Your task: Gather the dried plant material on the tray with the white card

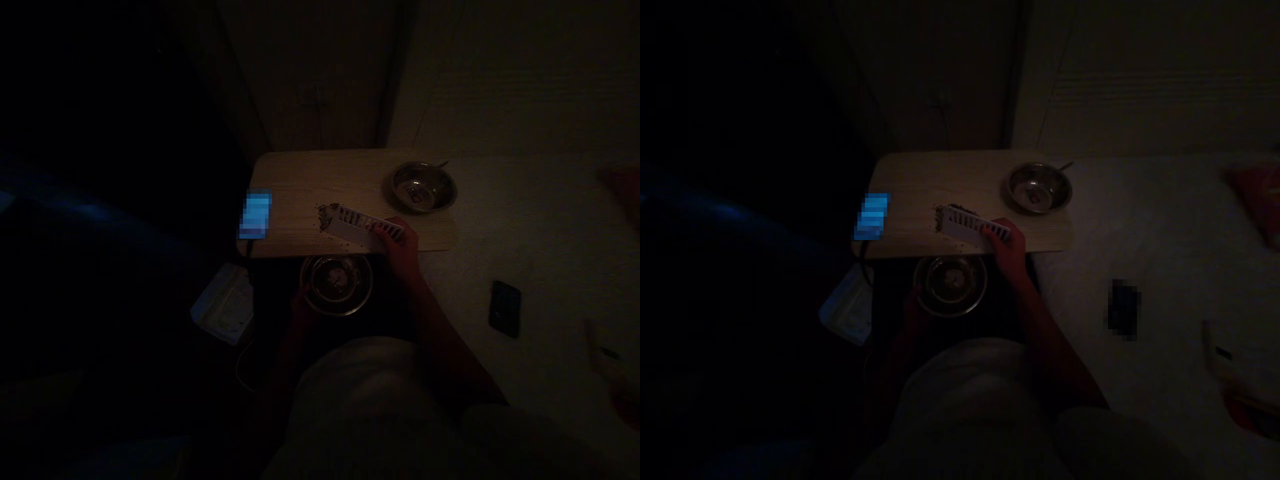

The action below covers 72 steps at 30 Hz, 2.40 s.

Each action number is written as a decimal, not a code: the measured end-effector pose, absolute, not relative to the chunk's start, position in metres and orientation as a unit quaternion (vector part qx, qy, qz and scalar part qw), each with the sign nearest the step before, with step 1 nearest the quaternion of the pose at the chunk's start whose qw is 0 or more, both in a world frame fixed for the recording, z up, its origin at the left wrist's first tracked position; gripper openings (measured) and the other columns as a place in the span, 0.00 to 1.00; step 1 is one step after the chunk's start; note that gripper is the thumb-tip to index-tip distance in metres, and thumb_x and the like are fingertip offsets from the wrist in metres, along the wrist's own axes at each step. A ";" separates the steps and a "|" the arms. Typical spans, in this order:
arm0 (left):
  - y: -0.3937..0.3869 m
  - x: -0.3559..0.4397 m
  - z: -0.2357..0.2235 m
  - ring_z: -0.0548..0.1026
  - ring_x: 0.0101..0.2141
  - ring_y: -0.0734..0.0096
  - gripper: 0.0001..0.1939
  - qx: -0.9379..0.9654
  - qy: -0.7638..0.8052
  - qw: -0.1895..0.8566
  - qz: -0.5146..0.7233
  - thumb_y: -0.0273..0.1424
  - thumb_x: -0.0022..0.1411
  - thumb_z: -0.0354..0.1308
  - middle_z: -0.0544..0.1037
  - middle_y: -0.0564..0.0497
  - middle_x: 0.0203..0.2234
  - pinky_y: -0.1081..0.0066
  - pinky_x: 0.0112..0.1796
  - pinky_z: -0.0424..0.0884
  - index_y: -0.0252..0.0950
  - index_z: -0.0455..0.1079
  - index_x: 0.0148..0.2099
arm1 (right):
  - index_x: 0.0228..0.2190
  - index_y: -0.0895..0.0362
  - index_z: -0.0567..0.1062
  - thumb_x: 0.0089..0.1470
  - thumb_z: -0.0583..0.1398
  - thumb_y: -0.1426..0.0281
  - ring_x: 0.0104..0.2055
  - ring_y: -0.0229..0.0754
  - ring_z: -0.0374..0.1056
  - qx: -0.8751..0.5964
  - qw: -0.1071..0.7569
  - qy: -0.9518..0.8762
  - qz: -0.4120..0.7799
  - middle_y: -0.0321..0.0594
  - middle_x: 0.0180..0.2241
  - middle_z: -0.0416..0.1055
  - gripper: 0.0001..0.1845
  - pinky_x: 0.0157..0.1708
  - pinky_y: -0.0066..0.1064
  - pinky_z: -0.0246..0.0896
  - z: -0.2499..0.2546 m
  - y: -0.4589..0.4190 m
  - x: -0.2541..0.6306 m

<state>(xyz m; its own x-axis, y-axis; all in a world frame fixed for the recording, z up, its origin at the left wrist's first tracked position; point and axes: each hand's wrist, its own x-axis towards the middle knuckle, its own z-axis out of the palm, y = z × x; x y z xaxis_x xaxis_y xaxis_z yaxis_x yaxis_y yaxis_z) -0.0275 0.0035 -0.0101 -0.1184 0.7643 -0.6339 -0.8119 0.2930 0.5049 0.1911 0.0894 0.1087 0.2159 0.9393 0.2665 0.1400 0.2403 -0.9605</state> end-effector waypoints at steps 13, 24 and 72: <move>0.003 -0.027 -0.011 0.72 0.53 0.53 0.12 -0.008 0.441 0.667 0.601 0.29 0.54 0.59 0.82 0.46 0.36 0.56 0.56 0.64 0.34 0.77 0.41 | 0.29 0.56 0.75 0.50 0.63 0.63 0.29 0.36 0.63 -0.494 0.570 -0.555 0.352 0.33 0.27 0.69 0.09 0.30 0.28 0.58 0.107 0.088 0.184; 0.002 -0.024 -0.001 0.72 0.52 0.52 0.13 0.006 0.425 0.678 0.600 0.31 0.53 0.59 0.82 0.46 0.37 0.55 0.56 0.64 0.35 0.77 0.41 | 0.29 0.55 0.74 0.51 0.63 0.63 0.28 0.36 0.62 -0.480 0.547 -0.580 0.366 0.32 0.26 0.68 0.08 0.29 0.28 0.56 0.110 0.085 0.180; 0.002 -0.027 -0.002 0.73 0.52 0.50 0.13 0.005 0.429 0.686 0.587 0.31 0.52 0.61 0.82 0.44 0.37 0.54 0.56 0.64 0.34 0.77 0.41 | 0.29 0.54 0.75 0.45 0.64 0.70 0.32 0.39 0.66 -0.467 0.594 -0.590 0.285 0.35 0.29 0.72 0.05 0.38 0.35 0.63 0.121 0.215 0.175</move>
